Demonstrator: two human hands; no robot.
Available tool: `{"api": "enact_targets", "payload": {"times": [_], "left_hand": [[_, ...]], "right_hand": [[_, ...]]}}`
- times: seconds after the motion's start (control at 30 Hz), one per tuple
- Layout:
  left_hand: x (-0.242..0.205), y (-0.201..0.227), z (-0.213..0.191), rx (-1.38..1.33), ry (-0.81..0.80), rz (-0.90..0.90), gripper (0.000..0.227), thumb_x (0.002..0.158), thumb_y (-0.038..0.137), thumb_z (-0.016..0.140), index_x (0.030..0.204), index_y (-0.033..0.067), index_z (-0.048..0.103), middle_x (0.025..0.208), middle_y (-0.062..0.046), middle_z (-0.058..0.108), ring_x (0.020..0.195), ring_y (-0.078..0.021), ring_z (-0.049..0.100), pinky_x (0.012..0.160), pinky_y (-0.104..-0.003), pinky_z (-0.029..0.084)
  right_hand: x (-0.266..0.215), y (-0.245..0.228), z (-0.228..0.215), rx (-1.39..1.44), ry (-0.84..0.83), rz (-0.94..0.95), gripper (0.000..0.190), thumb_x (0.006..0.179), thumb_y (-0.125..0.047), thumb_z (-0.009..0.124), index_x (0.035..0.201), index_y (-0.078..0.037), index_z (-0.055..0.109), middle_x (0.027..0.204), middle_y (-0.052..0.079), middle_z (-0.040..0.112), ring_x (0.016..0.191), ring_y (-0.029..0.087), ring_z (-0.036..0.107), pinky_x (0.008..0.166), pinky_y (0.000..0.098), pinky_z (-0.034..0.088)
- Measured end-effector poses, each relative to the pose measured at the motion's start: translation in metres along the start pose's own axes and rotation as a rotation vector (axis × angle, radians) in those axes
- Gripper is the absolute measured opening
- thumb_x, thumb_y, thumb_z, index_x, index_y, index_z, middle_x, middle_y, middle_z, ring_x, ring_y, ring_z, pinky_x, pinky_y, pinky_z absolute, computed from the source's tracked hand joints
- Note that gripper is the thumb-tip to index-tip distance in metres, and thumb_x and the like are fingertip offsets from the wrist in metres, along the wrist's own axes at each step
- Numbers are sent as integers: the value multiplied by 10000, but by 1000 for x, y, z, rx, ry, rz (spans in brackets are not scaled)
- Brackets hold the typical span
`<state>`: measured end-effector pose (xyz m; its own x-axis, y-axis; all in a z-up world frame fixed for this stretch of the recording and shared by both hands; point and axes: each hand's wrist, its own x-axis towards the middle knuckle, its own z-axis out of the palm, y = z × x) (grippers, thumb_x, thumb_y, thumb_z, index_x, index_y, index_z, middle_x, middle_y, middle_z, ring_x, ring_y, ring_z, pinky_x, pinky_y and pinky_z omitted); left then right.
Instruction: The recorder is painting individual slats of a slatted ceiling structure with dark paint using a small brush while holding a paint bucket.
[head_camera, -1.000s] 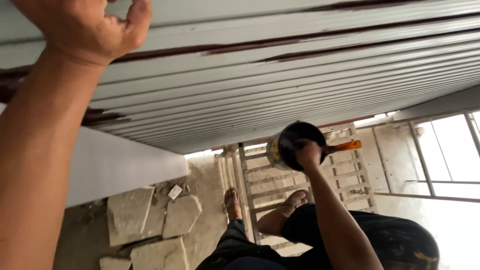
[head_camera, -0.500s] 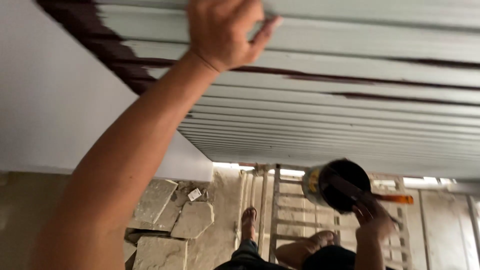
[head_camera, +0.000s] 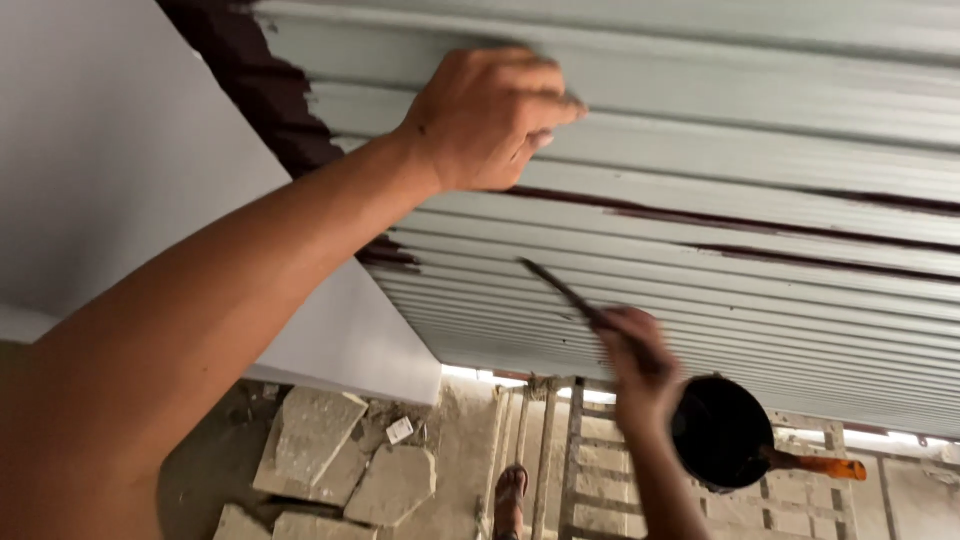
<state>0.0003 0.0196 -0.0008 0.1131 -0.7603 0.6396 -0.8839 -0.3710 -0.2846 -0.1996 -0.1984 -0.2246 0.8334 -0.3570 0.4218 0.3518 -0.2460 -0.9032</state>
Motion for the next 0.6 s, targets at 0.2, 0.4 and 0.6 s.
{"api": "enact_targets", "payload": {"times": [0.2,0.4,0.6], "left_hand": [[-9,-14,0,-28,-62,61,333,888,12,741,1177,168,794,1079,24,755,978,-155,707,718,-302,600],[-7,-14,-8,-164,-82,87,443,761,-10,744,1176,137,794,1091,10,757,963,-171,694,687,-292,598],[-8,-19,1,-109,-126,84,415,820,-60,729,1163,163,798,1094,54,743,981,-146,687,742,-289,610]], "right_hand": [[40,1,70,-365,-201,-422,158,899,-5,747,1037,-78,769,1141,176,742,794,171,736,539,244,625],[39,-5,-44,-717,157,-295,124,993,3,731,1098,-63,736,1155,139,742,986,186,734,763,262,650],[23,23,30,-833,-142,-368,267,930,63,599,1159,-38,689,1138,154,722,932,240,678,736,341,629]]}}
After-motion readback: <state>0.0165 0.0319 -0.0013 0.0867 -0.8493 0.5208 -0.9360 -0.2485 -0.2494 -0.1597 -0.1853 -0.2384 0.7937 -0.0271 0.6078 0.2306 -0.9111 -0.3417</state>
